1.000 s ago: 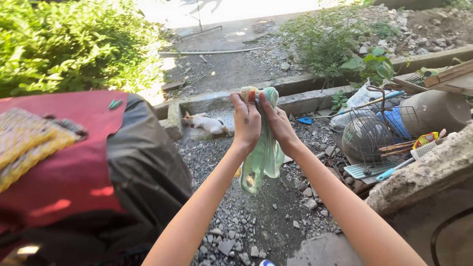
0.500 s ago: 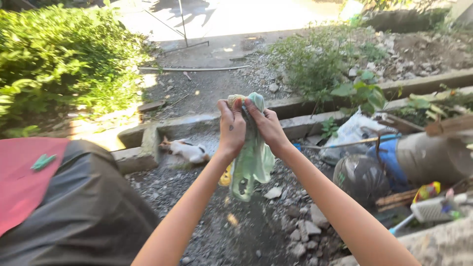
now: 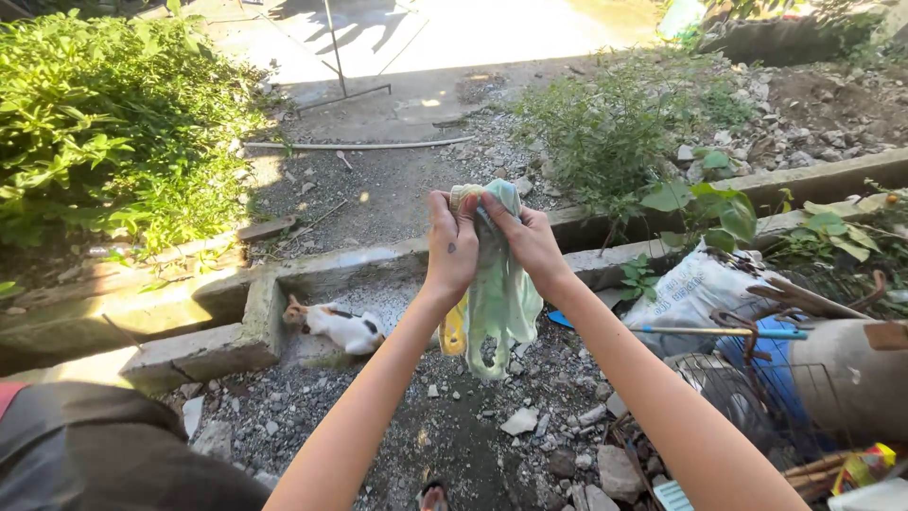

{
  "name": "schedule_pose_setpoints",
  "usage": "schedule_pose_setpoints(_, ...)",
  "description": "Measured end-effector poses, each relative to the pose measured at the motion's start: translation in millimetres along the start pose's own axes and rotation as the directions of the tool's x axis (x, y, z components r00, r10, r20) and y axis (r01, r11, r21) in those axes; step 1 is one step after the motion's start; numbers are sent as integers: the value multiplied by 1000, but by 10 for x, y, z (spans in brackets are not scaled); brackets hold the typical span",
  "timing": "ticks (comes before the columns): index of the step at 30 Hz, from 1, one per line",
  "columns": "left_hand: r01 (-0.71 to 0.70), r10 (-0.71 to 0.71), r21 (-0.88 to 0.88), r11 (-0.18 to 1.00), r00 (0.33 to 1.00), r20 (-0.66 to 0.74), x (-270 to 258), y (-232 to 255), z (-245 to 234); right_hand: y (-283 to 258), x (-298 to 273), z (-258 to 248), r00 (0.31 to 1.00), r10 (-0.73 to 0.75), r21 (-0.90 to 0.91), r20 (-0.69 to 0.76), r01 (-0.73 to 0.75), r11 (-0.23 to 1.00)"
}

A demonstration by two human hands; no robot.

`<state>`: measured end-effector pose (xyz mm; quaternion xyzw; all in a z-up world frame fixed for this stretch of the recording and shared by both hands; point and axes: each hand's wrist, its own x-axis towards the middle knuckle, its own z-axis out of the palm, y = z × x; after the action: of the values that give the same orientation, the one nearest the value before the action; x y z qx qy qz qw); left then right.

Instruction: Transfer clothes from a basket into a washing machine, then hang wet clothes on a drying rack.

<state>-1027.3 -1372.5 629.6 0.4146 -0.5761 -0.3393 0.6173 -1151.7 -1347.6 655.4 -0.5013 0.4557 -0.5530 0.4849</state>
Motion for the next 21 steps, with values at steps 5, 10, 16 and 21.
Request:
schedule_pose_setpoints(5,-29,29,-25,999,999,22,727,-584,204,344,913,-141,999,31,-4,-23,-31,1000)
schedule_pose_setpoints(10,-11,11,-10,1000,997,77,1703,-1100,357,560,2034,-255,998,52,26,-39,-51,998)
schedule_pose_setpoints(16,-52,45,39,998,986,162,3095,-1501,574,564,3504,-386,1000,21,13,-2,-20,1000)
schedule_pose_setpoints(21,-55,54,5,998,989,139,4058,-1917,812,638,4561,-461,1000,26,37,-9,-26,999)
